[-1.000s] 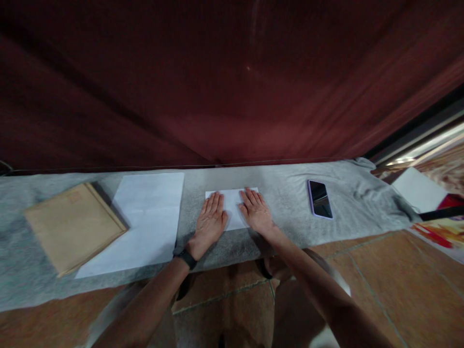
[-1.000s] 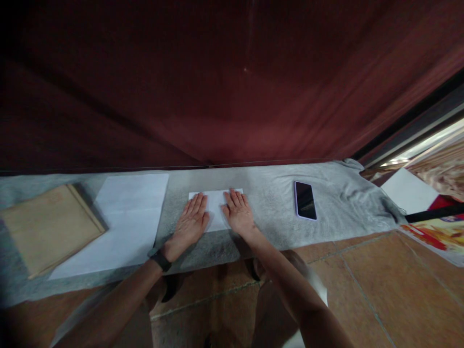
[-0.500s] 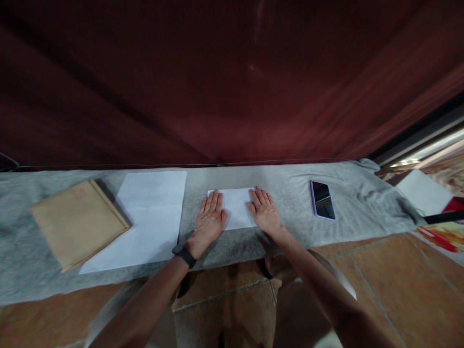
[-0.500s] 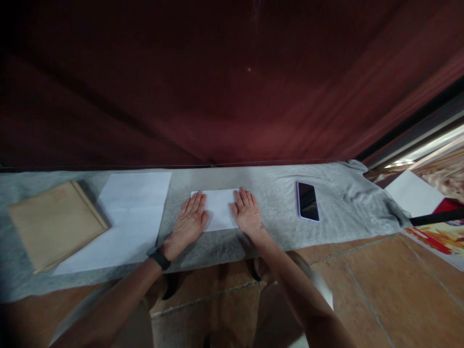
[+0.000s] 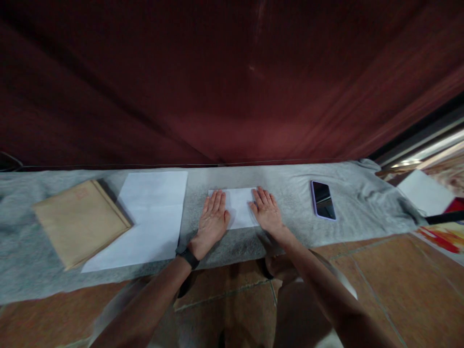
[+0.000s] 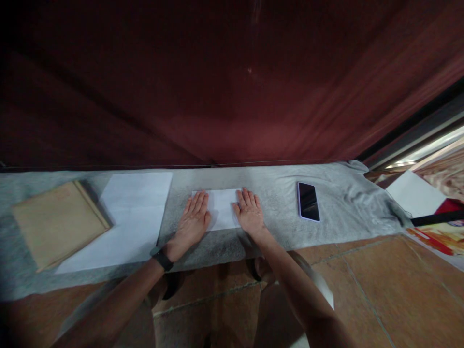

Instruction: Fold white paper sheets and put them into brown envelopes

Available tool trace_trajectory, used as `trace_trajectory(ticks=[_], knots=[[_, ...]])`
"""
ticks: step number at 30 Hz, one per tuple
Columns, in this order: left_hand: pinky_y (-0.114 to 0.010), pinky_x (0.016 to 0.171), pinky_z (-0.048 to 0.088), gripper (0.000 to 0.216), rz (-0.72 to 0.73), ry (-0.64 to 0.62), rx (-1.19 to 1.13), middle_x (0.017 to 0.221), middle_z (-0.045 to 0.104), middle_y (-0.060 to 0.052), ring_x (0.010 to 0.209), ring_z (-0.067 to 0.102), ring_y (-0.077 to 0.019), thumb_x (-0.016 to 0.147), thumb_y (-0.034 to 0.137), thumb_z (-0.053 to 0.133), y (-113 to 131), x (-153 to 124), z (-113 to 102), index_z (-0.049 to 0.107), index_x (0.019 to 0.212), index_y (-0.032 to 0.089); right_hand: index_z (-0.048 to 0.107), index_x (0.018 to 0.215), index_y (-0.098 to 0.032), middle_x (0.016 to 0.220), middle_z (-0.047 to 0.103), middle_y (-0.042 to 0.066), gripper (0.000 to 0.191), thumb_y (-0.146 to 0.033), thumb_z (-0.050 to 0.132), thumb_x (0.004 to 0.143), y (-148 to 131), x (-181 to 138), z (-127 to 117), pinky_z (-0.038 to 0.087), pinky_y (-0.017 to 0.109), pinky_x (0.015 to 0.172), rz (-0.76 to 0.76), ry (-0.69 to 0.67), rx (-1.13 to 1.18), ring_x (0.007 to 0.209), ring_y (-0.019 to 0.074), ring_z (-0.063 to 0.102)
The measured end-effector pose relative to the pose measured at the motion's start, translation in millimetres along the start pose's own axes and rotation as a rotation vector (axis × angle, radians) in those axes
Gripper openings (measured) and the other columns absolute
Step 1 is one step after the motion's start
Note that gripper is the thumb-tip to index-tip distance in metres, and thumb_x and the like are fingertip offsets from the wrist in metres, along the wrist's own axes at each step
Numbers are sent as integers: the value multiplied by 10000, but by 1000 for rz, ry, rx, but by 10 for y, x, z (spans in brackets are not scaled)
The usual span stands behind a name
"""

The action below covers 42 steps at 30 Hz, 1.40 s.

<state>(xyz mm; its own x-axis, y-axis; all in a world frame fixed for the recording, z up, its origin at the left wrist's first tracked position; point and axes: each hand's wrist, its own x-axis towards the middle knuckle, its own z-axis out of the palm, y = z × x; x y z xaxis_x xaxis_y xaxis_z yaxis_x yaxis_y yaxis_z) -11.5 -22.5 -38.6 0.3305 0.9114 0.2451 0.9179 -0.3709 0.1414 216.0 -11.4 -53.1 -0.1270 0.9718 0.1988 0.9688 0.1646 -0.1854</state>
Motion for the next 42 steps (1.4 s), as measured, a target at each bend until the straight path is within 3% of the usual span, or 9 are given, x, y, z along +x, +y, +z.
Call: trace_trajectory(ticks=[5, 12, 18, 23, 29, 42], knots=[[-458, 1302, 225, 615, 125, -28, -41, 1680, 333, -152, 1588, 228, -249, 1011, 235, 356, 139, 14, 24, 326, 1599, 59, 430, 1579, -156, 1650, 391, 137, 561, -418, 386, 1085, -16, 0, -1, 275, 505, 1241, -2, -9, -14, 1511, 315, 383], [-496, 1299, 220, 589, 128, -84, -31, 1664, 361, -154, 1579, 258, -265, 1026, 260, 346, 121, 21, 31, 371, 1583, 70, 447, 1563, -114, 1634, 407, 170, 564, -404, 381, 1084, -34, 22, -65, 262, 561, 1242, -16, -3, -8, 1499, 347, 395], [-493, 1302, 205, 581, 132, -60, -31, 1655, 382, -144, 1577, 263, -258, 1032, 265, 333, 128, 12, 32, 385, 1581, 83, 433, 1579, -145, 1661, 370, 129, 550, -386, 332, 1095, -287, 96, -76, 257, 511, 1272, -139, -25, 82, 1547, 285, 334], [-484, 1304, 209, 581, 134, -57, -33, 1652, 377, -167, 1579, 256, -260, 1034, 253, 320, 114, 3, 70, 394, 1570, 43, 482, 1550, -148, 1647, 401, 110, 508, -339, 368, 1093, -458, 79, -11, 266, 461, 1281, -222, -76, 91, 1523, 257, 383], [-477, 1300, 223, 591, 93, -64, -39, 1663, 346, -177, 1580, 248, -269, 1037, 263, 298, 90, 32, 80, 385, 1571, 24, 468, 1563, -207, 1652, 391, 97, 498, -348, 405, 1089, -420, 55, 28, 285, 503, 1265, -211, -54, 60, 1528, 274, 372], [-506, 1295, 211, 593, 22, -81, -51, 1672, 361, -107, 1578, 259, -286, 1066, 426, 325, -25, 53, 7, 405, 1587, 155, 453, 1573, -216, 1657, 391, 98, 521, -401, 384, 1091, -187, 58, -20, 282, 504, 1254, -150, -52, 41, 1522, 306, 372]])
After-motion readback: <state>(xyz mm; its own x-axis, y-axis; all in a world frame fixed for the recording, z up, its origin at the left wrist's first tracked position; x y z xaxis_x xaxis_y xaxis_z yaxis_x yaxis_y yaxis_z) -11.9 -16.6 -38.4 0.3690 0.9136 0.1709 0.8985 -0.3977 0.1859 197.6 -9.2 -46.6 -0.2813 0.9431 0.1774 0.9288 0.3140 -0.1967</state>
